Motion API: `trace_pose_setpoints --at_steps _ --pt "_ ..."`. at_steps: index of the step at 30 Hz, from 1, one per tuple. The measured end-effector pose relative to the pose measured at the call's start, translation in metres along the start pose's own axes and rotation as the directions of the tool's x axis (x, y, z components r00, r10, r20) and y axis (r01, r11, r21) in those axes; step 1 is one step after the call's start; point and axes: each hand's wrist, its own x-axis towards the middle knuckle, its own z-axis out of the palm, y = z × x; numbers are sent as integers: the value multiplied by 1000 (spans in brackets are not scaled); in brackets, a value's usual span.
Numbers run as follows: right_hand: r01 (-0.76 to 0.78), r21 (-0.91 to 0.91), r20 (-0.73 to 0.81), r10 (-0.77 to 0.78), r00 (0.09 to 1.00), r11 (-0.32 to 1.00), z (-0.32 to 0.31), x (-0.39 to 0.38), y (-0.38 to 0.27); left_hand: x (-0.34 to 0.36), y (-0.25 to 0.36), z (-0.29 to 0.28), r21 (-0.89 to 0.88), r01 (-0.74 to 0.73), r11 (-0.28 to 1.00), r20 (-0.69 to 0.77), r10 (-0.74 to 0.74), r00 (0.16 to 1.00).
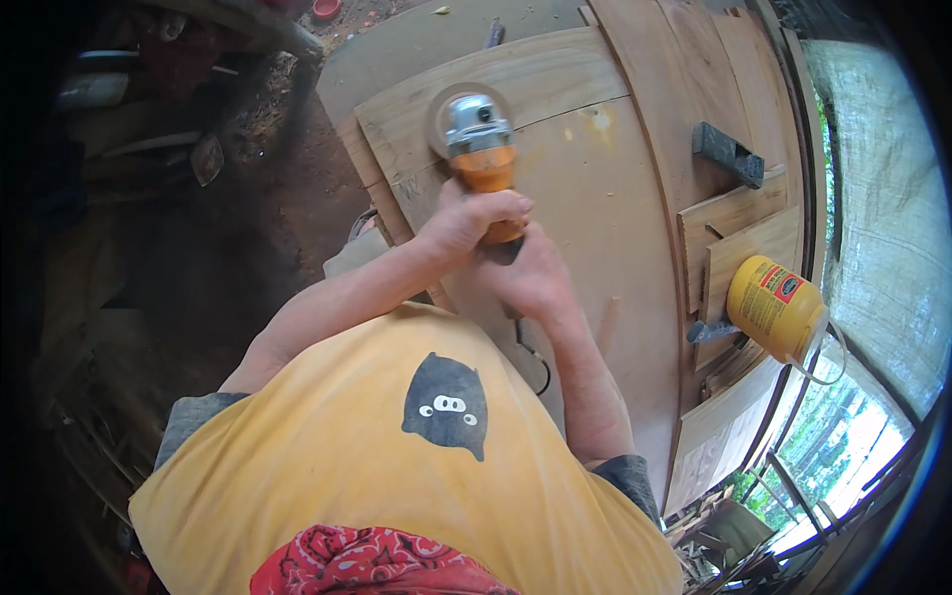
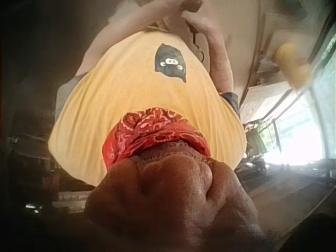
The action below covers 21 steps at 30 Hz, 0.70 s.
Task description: The person sands a wooden board with a power sander, uses a hand plane on the edges of the board, and applies glue from a yellow container to a larger wooden surface.
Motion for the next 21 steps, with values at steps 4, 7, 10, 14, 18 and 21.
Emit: trace_pose_setpoints --at_steps 4,7,10,14,18,21 --pt "7 14 -41 -6 999 1000 -7 1 15 6 -5 9 6 -88 996 39 87 995" --pt "144 112 10 -146 989 983 5 -2 25 -7 -5 -1 -9 -79 997 11 79 997" --pt "116 81 -31 -114 993 990 20 -9 35 -22 -7 -9 -21 -60 998 -37 59 998" --pt "52 90 -36 -49 998 995 22 -21 40 -30 -15 -3 -30 -63 998 -49 62 997" --pt "26 71 -9 -26 1000 997 27 -27 38 -40 -15 -12 14 -23 1000 1 23 1000" --pt "92 55 2 -93 996 994 41 -32 40 -52 -13 -26 21 9 1000 20 -9 1000"
